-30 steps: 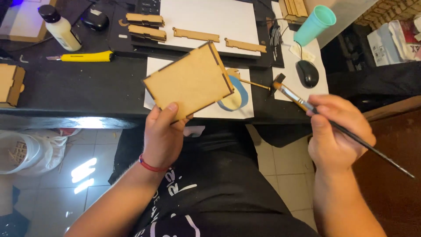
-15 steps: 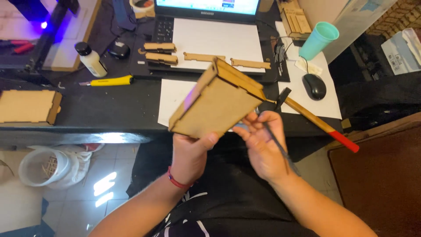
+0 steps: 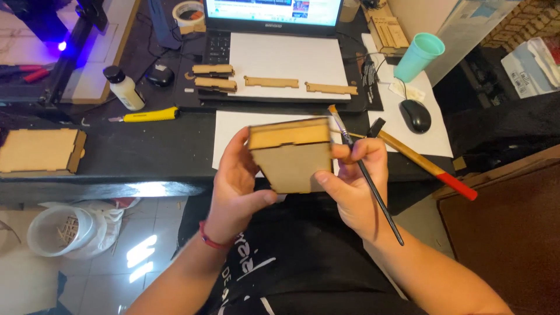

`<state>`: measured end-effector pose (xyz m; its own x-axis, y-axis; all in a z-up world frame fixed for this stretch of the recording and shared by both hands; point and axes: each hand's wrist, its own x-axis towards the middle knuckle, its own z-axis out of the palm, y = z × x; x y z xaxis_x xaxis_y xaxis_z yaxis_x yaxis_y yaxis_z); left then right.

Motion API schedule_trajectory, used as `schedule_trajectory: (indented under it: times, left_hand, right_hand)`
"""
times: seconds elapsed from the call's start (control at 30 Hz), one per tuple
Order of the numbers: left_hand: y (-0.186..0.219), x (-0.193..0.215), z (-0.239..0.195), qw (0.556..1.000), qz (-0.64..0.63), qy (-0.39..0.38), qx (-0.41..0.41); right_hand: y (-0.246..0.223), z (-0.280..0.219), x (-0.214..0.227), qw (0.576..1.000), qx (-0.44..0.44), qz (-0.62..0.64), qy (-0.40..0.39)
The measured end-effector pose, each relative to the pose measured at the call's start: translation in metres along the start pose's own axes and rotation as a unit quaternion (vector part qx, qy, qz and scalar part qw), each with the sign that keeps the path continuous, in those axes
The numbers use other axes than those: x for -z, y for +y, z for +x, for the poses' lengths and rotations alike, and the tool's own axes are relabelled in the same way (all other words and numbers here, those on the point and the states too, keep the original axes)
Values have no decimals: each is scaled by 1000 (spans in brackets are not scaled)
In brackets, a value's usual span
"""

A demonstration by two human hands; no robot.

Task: Applying glue or paint to the edges of laser-cut wooden pieces using a paintbrush for assembly or finishing.

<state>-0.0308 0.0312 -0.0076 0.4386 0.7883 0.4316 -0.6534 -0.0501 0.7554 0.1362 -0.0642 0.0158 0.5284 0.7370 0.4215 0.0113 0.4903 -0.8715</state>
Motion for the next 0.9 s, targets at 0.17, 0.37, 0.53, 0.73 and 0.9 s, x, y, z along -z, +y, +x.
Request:
schedule_trajectory:
  times: [0.17, 0.37, 0.53, 0.73, 0.9]
  left_hand:
    - [-28, 3, -3, 994, -72, 12, 79]
    - [-45, 32, -7, 964, -235, -43, 117]
    - [-56, 47, -13, 921, -345, -30, 177]
    - [-66, 40, -11, 900, -378, -30, 216]
    - [-85, 41, -7, 890, -391, 40, 233]
  right_hand:
    - [-4, -9, -8, 995, 29, -83, -52]
    - [-36, 14, 27, 968, 137, -173, -118]
    - [-45, 38, 86, 938, 134, -274, -168]
    - [-12, 49, 96, 928, 34, -333, -165]
    - [19, 57, 93, 907, -8, -380, -181]
